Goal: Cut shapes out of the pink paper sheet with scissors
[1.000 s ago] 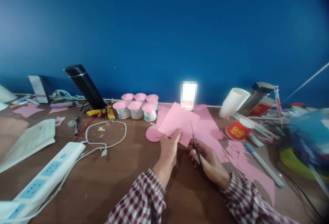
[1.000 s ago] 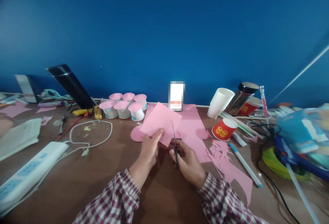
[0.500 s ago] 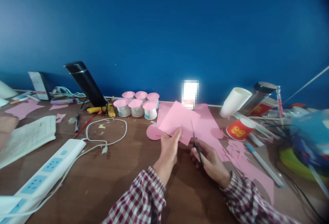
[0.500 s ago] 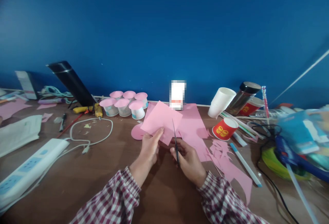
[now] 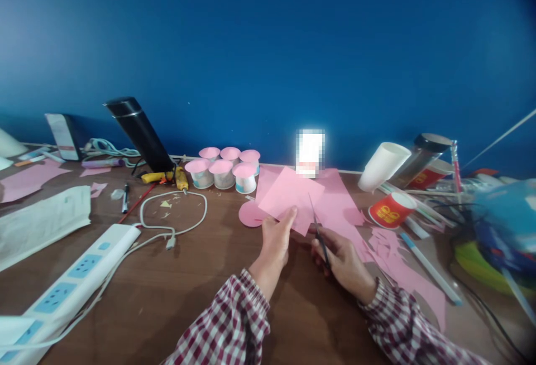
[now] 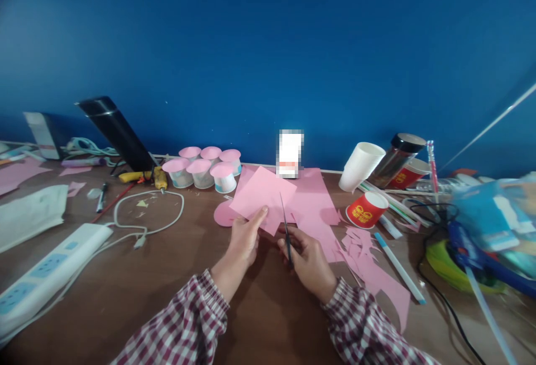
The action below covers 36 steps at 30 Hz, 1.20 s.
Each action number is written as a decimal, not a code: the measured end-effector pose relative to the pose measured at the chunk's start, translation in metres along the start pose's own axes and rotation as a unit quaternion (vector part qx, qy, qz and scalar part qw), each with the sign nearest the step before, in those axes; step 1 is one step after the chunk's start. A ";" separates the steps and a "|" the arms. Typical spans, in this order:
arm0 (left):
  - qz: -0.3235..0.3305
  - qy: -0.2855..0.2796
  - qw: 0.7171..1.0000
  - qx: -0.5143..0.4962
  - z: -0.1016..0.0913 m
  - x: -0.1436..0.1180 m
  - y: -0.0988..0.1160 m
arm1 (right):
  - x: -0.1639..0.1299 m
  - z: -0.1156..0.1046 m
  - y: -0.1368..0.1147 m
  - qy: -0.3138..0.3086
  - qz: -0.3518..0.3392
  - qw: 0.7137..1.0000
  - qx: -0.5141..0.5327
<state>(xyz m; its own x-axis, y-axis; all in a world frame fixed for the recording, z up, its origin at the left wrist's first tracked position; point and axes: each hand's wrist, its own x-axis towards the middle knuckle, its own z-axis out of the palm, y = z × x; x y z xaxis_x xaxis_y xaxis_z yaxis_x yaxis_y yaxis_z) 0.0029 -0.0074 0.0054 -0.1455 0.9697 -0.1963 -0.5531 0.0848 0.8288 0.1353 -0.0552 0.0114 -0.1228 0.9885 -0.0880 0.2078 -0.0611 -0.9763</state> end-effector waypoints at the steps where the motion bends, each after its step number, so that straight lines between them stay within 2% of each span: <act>1: 0.001 0.001 1.000 -0.001 0.000 0.000 0.000 | 0.000 0.000 -0.001 0.001 0.002 1.000 0.000; 6: 0.021 0.013 1.000 -0.012 0.000 0.001 0.001 | -0.001 -0.001 -0.004 0.009 0.007 1.000 -0.001; 12: 0.006 0.021 1.000 0.013 -0.001 0.001 0.000 | -0.001 -0.001 -0.004 0.002 0.006 1.000 -0.001; 20: -0.006 0.001 0.999 0.049 -0.003 0.002 -0.005 | 0.001 -0.004 -0.007 0.006 -0.007 1.000 0.002; 36: -0.017 0.004 0.999 0.036 -0.002 -0.001 -0.001 | 0.001 -0.005 -0.007 0.017 -0.015 1.000 -0.008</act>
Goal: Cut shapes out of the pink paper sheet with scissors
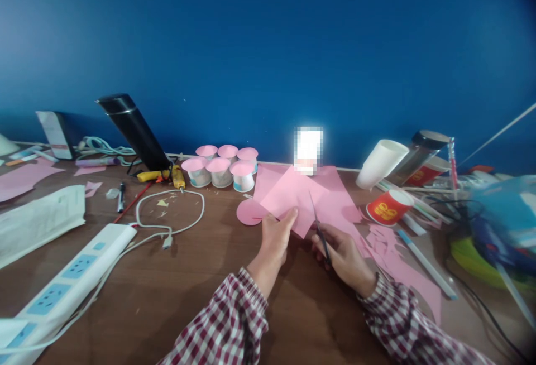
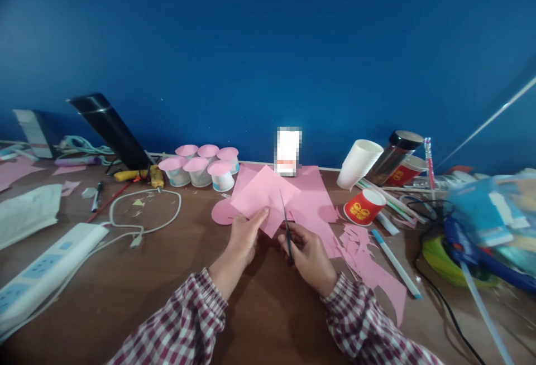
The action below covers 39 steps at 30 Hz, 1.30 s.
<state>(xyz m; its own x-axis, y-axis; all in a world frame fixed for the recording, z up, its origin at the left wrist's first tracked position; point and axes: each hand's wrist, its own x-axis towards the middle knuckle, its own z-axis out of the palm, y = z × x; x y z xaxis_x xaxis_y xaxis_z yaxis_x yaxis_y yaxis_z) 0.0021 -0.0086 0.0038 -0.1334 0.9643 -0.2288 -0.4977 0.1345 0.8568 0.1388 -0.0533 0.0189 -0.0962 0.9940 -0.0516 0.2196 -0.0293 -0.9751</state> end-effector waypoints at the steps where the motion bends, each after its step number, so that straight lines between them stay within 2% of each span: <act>1: 0.001 -0.001 1.000 0.001 0.000 0.000 0.000 | 0.000 0.000 0.000 -0.001 0.000 1.000 -0.001; 8: 0.022 -0.015 0.999 0.027 -0.001 0.001 -0.002 | 0.000 0.000 0.001 0.000 -0.001 1.000 -0.006; 39: 0.003 -0.006 1.000 0.002 0.001 0.000 0.001 | 0.001 -0.002 0.001 0.007 -0.008 0.999 -0.030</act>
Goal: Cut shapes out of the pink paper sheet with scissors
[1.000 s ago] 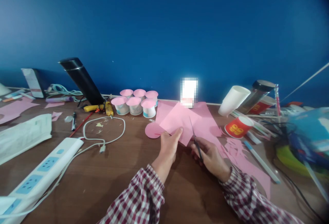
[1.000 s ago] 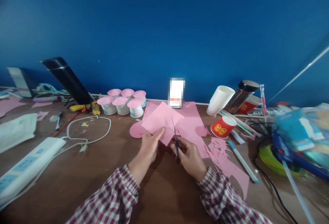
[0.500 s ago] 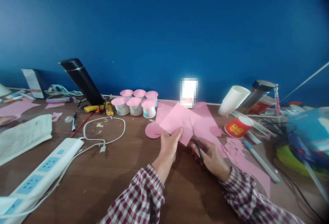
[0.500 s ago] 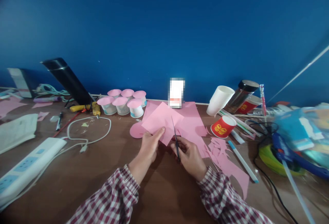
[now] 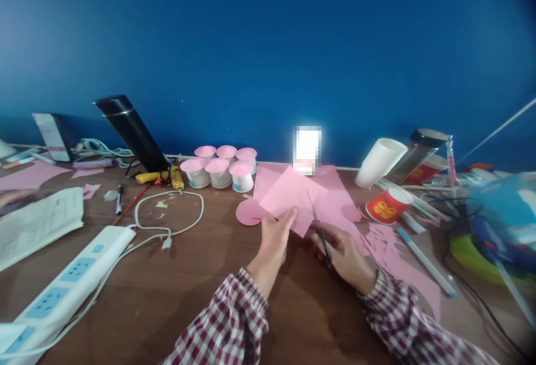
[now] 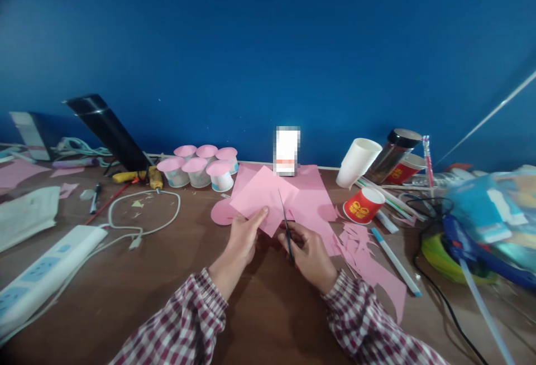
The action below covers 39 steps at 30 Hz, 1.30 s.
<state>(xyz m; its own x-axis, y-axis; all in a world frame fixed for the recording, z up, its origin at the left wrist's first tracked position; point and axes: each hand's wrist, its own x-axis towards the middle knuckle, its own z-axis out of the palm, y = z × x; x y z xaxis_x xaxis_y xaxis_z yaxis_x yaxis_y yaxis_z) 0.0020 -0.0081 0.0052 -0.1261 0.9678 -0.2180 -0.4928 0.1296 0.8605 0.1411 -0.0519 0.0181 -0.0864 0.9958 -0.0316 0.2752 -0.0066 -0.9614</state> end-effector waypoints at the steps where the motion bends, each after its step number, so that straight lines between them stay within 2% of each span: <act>1: 0.001 -0.002 1.000 -0.003 0.000 0.000 0.000 | 0.000 0.000 0.000 0.001 -0.001 1.000 -0.001; 17: 0.012 -0.035 0.999 -0.022 0.001 -0.001 0.003 | 0.001 -0.001 0.001 -0.007 -0.003 1.000 -0.011; 39: -0.002 -0.023 1.000 -0.002 -0.001 0.000 0.000 | 0.003 -0.002 0.002 -0.019 -0.013 1.000 -0.012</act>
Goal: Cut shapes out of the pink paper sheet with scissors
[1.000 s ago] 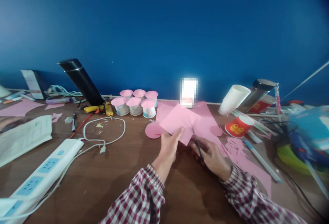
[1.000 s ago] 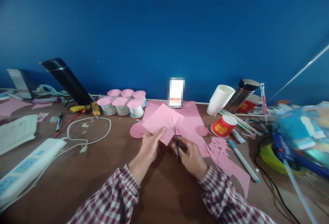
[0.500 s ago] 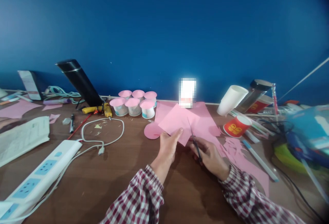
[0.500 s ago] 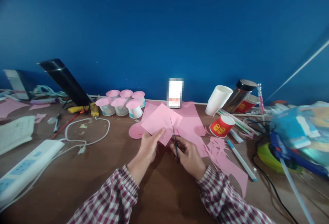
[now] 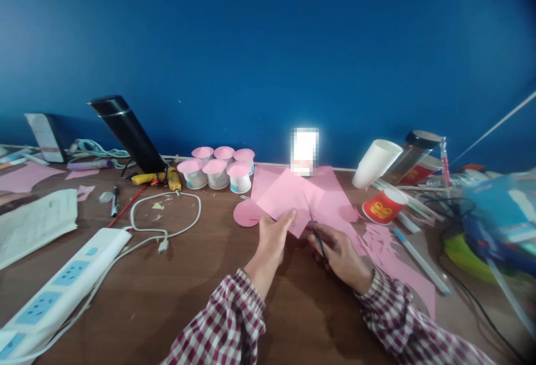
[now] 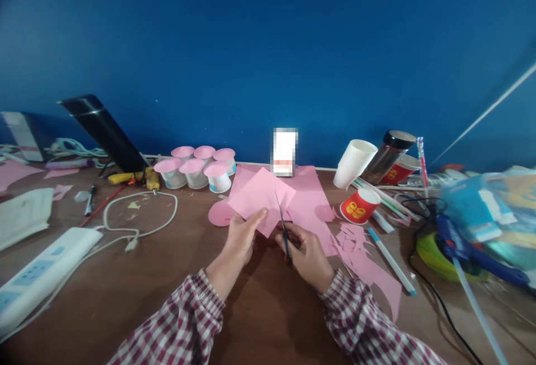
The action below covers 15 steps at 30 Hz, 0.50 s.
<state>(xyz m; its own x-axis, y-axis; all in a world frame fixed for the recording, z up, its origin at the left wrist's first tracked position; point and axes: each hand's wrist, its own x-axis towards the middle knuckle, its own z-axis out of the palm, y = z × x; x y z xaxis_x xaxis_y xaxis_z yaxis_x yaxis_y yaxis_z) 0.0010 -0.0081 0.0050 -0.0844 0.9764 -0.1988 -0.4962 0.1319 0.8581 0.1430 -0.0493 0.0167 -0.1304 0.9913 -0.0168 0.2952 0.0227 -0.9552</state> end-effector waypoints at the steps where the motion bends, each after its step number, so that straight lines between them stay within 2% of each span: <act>1: -0.002 -0.001 1.000 -0.001 0.000 0.000 0.000 | 0.000 0.000 0.000 -0.001 0.000 1.000 0.000; 15: 0.008 -0.001 1.000 -0.010 0.000 0.001 0.000 | 0.000 0.000 0.000 0.002 0.014 1.000 0.012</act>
<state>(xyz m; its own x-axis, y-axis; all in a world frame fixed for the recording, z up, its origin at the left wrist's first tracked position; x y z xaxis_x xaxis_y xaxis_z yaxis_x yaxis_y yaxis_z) 0.0014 -0.0074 0.0047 -0.0894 0.9787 -0.1846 -0.5120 0.1138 0.8514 0.1429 -0.0496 0.0170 -0.1184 0.9921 -0.0424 0.2756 -0.0082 -0.9612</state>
